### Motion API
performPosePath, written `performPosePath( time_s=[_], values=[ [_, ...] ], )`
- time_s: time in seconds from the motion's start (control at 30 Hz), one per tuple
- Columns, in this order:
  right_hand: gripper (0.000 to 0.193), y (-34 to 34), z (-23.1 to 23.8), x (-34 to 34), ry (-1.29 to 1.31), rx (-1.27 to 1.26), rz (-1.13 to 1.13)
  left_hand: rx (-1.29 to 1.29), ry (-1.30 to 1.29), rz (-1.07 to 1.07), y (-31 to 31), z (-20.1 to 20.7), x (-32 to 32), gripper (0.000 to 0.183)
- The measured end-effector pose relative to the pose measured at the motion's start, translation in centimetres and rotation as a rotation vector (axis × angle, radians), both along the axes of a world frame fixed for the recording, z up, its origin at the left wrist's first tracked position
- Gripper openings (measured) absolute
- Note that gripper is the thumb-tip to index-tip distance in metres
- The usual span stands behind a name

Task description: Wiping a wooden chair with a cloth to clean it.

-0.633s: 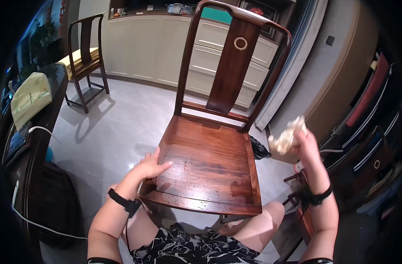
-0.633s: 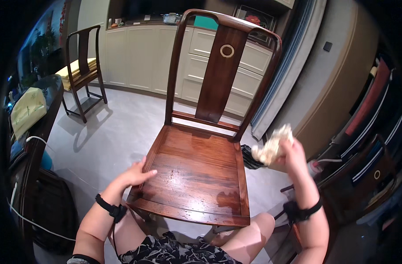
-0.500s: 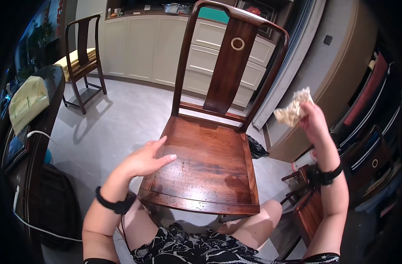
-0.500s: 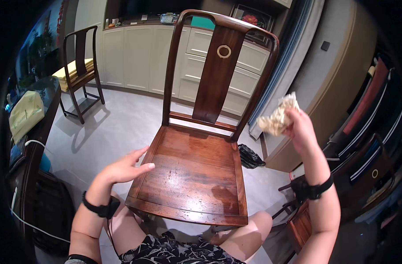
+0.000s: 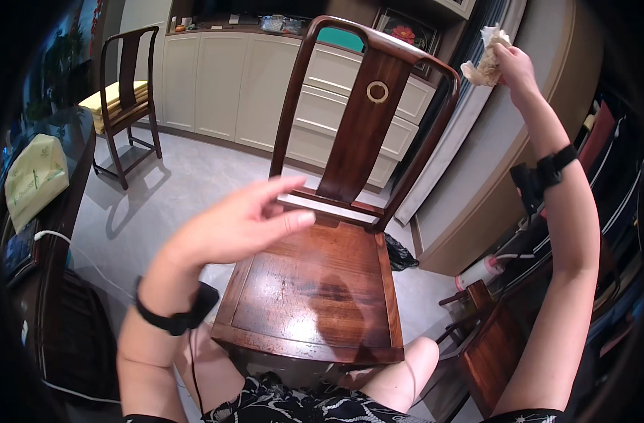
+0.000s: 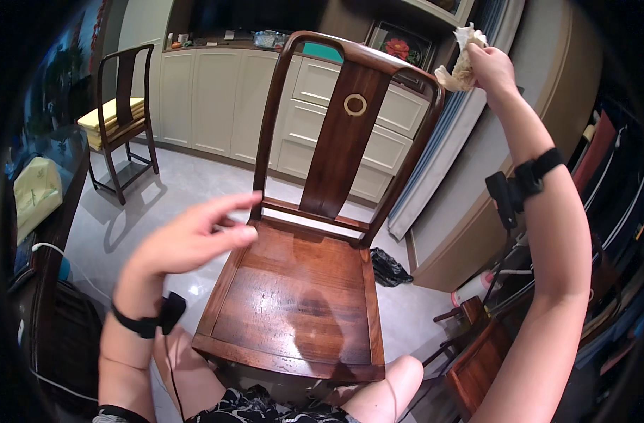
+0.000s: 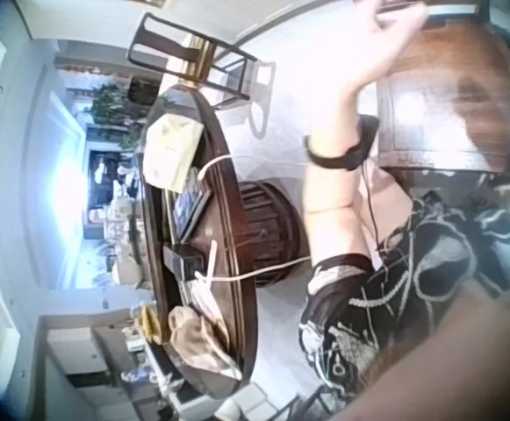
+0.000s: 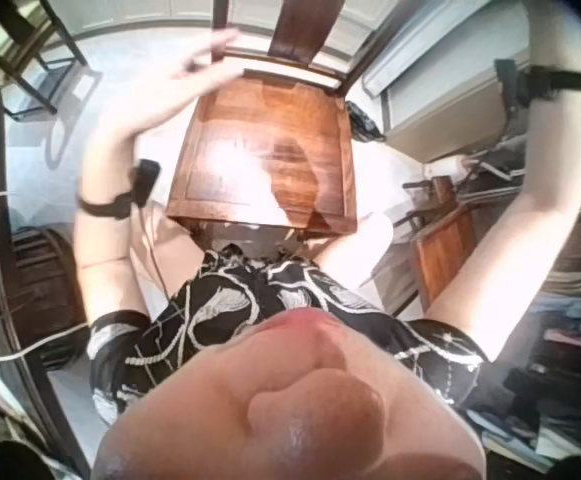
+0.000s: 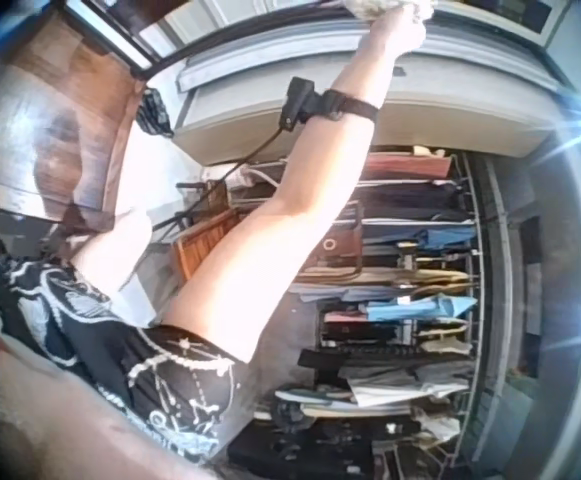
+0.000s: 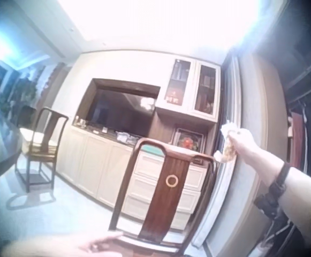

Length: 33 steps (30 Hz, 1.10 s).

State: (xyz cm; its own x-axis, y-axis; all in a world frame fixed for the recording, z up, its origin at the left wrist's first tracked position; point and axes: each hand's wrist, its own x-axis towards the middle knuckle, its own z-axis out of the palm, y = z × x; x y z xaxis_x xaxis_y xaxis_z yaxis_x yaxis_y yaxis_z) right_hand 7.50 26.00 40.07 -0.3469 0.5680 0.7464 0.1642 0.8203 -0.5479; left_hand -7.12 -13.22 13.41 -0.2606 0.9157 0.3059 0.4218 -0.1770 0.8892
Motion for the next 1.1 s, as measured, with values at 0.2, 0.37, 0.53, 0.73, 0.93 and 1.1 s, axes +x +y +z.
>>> performPosePath(
  time_s=[0.2,0.37,0.53,0.73,0.93,1.1],
  values=[
    [0.036,0.8,-1.0,-7.7,-0.206,0.468,-0.525,-0.289,0.095,0.244,7.7,-16.0,-5.7,0.078],
    [0.030,-0.9,-3.9,-16.1,-0.229,0.586,-0.490,-0.188,0.186,0.254,12.3,-18.1,-6.6,0.074],
    [0.063,4.0,-11.9,-24.0,-0.416,0.951,-0.446,-0.255,0.060,0.261,13.8,-22.1,-6.5,0.076],
    [0.057,7.1,-10.7,-24.2,-0.334,0.964,-0.406,-0.267,0.221,0.172,16.1,-20.2,-6.1,0.079],
    [0.061,12.5,-7.6,-18.3,-0.387,0.495,-0.532,-0.276,0.212,0.236,18.1,-18.1,-7.6,0.083],
    [0.057,15.0,-9.2,-15.1,-0.324,0.453,-0.597,-0.814,0.331,0.286,19.0,-20.5,-7.1,0.090]
  ],
)
